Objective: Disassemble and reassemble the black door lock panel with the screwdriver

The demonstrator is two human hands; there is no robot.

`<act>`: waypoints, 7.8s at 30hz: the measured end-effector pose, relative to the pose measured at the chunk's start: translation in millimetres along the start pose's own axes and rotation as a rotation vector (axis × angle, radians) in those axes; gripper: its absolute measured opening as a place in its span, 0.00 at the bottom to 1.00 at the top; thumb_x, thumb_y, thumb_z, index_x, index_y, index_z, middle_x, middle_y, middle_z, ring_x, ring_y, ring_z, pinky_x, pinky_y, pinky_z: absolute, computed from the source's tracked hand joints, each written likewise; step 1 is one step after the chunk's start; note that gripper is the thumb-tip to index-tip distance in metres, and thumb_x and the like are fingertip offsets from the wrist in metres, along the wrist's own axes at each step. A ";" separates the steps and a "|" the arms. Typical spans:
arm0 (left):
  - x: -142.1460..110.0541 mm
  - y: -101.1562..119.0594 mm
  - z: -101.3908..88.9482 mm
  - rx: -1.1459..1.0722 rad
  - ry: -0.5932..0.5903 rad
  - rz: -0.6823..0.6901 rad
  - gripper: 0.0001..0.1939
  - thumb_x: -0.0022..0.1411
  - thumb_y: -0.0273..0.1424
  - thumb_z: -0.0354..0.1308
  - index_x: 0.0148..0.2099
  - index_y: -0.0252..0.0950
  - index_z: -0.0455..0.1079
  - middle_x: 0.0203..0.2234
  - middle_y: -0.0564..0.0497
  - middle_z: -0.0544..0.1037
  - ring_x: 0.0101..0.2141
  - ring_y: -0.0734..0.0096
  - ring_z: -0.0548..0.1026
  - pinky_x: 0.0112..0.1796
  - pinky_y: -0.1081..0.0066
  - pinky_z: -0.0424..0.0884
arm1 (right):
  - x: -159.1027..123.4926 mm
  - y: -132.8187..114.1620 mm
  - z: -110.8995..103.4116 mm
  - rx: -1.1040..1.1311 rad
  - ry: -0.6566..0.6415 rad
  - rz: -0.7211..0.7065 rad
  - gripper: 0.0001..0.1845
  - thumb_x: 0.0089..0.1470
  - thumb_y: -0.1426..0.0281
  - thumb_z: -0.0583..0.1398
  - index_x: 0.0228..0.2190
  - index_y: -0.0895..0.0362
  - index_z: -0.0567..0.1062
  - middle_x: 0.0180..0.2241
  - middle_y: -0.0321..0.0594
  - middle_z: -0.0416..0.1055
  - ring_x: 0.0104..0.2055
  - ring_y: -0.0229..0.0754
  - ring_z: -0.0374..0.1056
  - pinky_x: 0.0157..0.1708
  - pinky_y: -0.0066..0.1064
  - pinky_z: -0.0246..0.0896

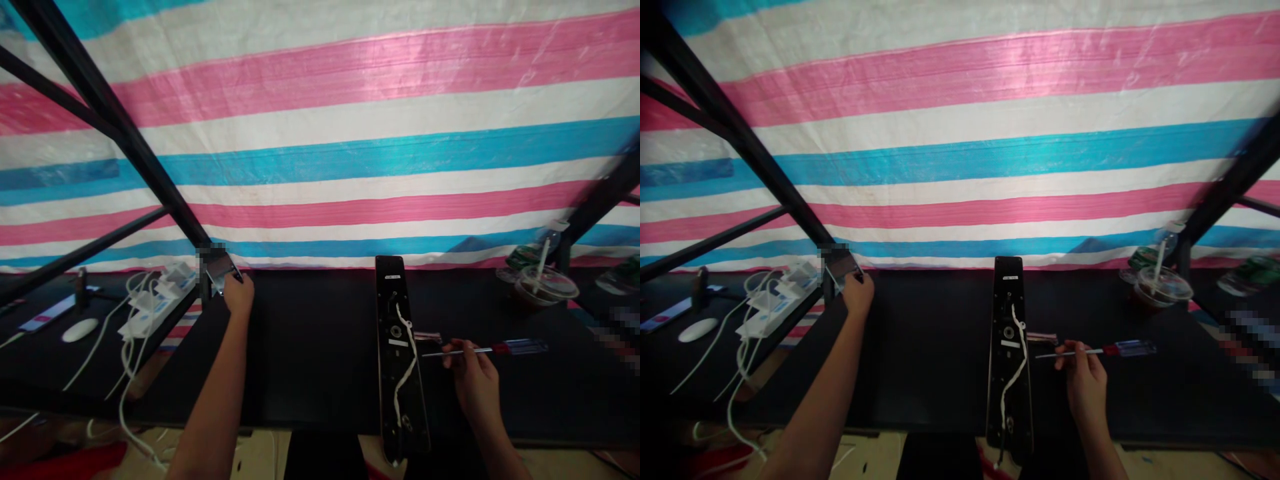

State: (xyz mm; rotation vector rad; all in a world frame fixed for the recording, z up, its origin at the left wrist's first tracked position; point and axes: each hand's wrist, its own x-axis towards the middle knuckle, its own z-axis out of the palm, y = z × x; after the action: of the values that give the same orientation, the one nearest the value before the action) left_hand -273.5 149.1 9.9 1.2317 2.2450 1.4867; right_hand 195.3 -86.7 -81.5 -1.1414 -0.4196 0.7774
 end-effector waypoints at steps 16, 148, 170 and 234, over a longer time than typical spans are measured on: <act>-151.2 2.2 68.5 -0.215 -0.522 0.332 0.10 0.65 0.34 0.54 0.44 0.39 0.75 0.30 0.50 0.83 0.31 0.64 0.81 0.35 0.68 0.75 | 2.2 -0.9 -0.3 -0.171 -0.037 -0.054 0.26 0.48 0.48 0.68 0.34 0.59 0.76 0.27 0.40 0.77 0.23 0.37 0.68 0.24 0.30 0.62; -361.1 71.8 33.5 -0.598 -0.835 -0.224 0.30 0.68 0.49 0.51 0.64 0.38 0.56 0.48 0.41 0.80 0.49 0.57 0.80 0.50 0.59 0.73 | -30.9 -72.9 103.8 -0.804 -0.702 -0.589 0.14 0.70 0.66 0.48 0.40 0.55 0.72 0.34 0.42 0.78 0.36 0.42 0.78 0.39 0.34 0.73; -355.1 65.4 32.9 -0.656 -0.919 -0.149 0.29 0.70 0.47 0.49 0.66 0.38 0.54 0.52 0.39 0.78 0.51 0.58 0.79 0.51 0.60 0.73 | -33.7 -84.5 112.2 -0.905 -0.726 -0.747 0.13 0.69 0.68 0.47 0.40 0.53 0.71 0.34 0.41 0.76 0.35 0.42 0.76 0.38 0.33 0.72; -307.0 92.8 43.2 -0.485 -0.586 0.600 0.13 0.73 0.30 0.47 0.44 0.39 0.75 0.38 0.47 0.79 0.42 0.62 0.73 0.45 0.62 0.71 | -31.2 -102.0 138.1 -0.680 -0.711 -0.573 0.01 0.55 0.69 0.64 0.32 0.54 0.77 0.30 0.38 0.77 0.32 0.42 0.75 0.33 0.29 0.70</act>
State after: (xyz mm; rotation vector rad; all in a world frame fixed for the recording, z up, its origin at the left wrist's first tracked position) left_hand -3.5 -26.7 -19.4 1.9223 1.1104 1.4411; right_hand 117.1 -40.7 67.5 -1.2349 -1.6250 0.5087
